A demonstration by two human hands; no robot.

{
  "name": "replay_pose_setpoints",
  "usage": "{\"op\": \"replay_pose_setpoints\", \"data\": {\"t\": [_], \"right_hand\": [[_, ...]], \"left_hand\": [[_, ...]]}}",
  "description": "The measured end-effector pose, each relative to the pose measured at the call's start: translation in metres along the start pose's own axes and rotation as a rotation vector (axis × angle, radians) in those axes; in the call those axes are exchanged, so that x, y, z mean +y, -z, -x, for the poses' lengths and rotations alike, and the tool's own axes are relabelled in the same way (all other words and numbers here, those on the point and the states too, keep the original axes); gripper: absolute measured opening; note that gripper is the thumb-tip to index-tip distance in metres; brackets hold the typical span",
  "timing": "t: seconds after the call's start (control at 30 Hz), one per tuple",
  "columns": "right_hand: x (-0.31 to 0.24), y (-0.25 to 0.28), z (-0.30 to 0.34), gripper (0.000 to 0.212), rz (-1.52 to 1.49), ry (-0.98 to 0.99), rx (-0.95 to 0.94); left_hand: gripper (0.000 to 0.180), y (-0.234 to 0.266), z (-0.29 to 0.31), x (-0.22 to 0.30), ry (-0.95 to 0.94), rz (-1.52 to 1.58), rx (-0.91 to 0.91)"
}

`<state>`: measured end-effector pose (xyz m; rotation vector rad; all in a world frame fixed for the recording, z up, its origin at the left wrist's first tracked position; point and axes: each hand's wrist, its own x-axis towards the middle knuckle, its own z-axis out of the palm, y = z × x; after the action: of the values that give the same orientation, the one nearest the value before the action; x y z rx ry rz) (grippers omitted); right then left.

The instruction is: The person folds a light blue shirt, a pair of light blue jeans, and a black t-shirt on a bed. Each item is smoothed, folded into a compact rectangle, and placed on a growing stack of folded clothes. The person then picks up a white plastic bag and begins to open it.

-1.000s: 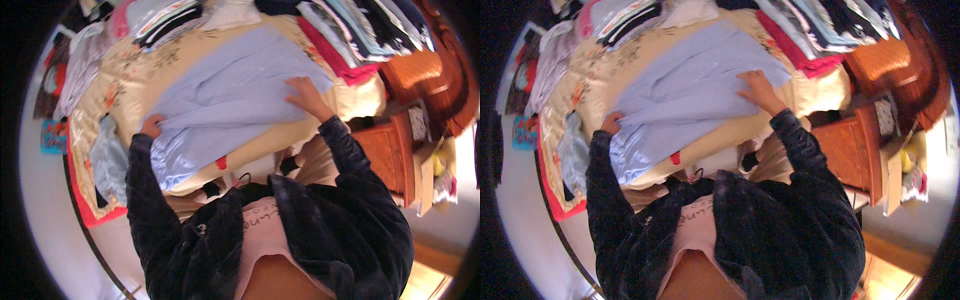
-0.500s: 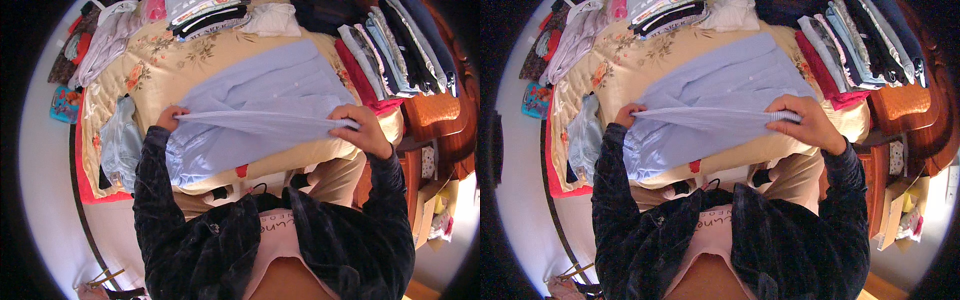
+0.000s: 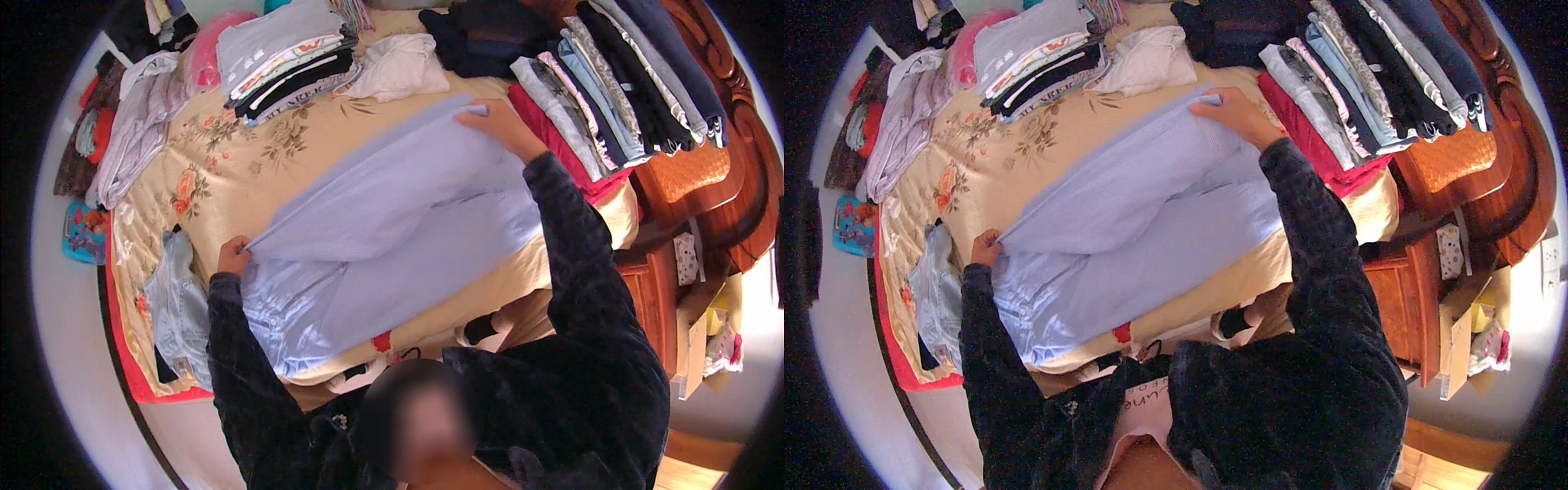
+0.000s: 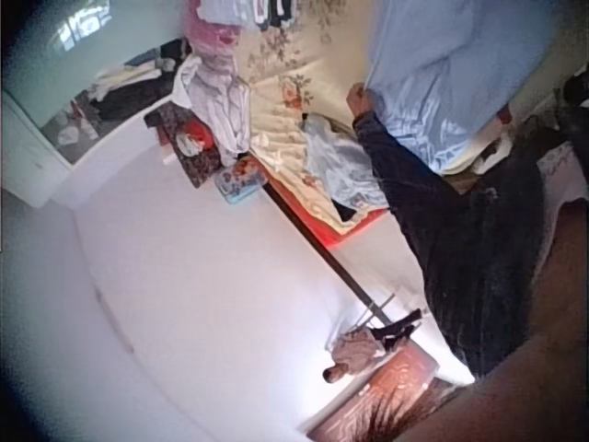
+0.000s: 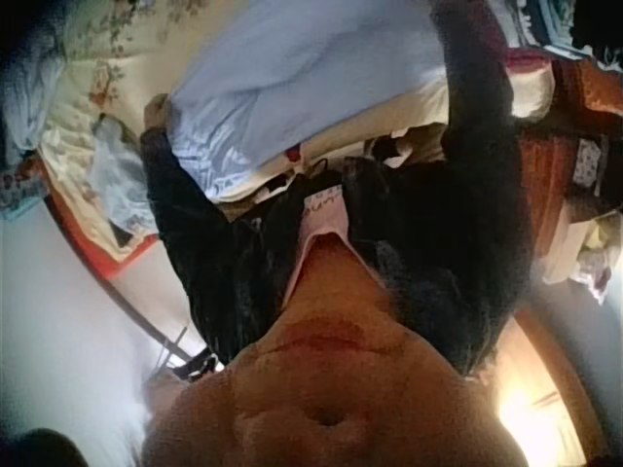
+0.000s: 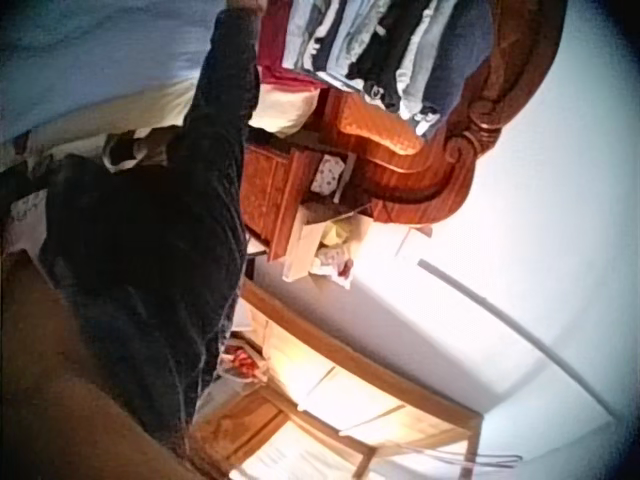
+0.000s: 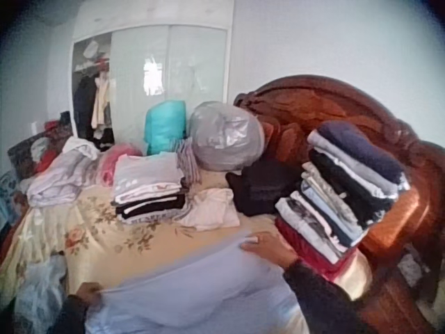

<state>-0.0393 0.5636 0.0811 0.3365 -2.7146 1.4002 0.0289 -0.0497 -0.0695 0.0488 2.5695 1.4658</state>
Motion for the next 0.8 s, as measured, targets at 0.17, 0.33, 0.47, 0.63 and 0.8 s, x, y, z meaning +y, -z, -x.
{"op": "replay_pose_setpoints", "data": {"t": [0.17, 0.33, 0.47, 0.63, 0.8], "right_hand": [[0.05, -0.031, -0.056, 0.035, 0.185, -0.168, 0.024], [0.121, -0.063, -0.075, 0.036, 0.337, 0.028, 0.272], [0.117, -0.074, -0.076, 0.031, 0.315, -0.015, 0.434], [0.079, -0.078, -0.063, 0.03, 0.59, 0.074, 0.377], [-0.005, -0.152, -0.04, 0.044, 0.422, 0.422, -0.085]], "left_hand": [[0.018, -0.003, -0.02, 0.007, 0.135, -0.179, -0.01], [0.021, -0.006, -0.045, -0.009, 0.023, -0.453, 0.123], [0.032, -0.014, -0.033, 0.008, 0.056, -0.589, 0.182], [0.047, -0.037, 0.002, 0.083, 0.009, -0.958, 0.332], [0.051, -0.167, -0.028, 0.174, -0.463, -0.625, 0.395]]}}
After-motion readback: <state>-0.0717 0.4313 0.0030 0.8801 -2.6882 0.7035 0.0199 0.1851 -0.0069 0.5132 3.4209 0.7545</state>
